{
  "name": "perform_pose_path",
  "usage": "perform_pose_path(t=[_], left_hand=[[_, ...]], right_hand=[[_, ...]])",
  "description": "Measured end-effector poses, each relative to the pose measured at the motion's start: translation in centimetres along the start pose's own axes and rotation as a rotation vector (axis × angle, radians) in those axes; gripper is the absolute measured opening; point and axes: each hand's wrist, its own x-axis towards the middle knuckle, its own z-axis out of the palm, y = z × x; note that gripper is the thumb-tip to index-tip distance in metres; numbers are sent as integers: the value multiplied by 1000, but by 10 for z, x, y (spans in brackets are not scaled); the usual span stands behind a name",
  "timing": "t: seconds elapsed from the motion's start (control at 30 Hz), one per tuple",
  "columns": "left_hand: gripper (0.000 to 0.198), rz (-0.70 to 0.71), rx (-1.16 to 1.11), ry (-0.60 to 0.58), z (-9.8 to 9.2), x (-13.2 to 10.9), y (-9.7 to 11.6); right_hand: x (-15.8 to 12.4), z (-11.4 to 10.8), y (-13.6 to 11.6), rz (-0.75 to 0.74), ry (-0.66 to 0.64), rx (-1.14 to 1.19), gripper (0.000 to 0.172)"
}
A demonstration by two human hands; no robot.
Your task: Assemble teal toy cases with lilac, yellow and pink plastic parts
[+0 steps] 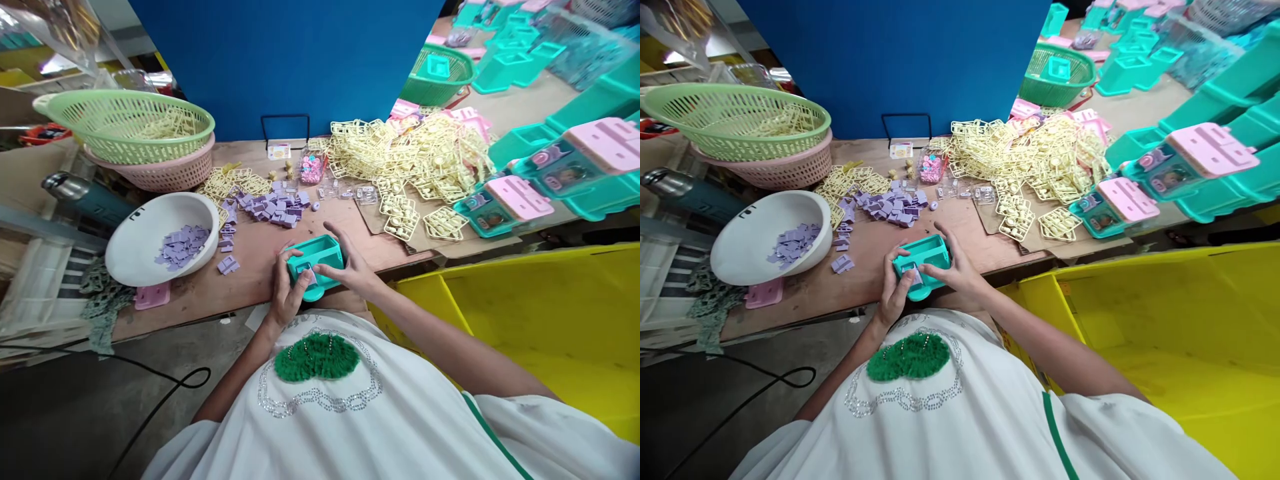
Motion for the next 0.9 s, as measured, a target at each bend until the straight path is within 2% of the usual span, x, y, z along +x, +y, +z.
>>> perform_pose_path(t=[0.17,0.3,0.47,0.73,0.9], left_hand=[[41,5,12,-45,3,-1,2],[33,-16,-2,34,8,0,2],[36,-68,-32,110,13,5,0],[44,-68,-39,72,5,12,-1],[41,-39,2,127,8,14,0]], right_hand=[[2,-2,-6,90,-20,34,110],[0,0,-9,181,2,74,108],[0,3,-6,123,81,76,116],[4,3,-6,93,49,-11,127],[1,7,-10,58,46,-19,121]])
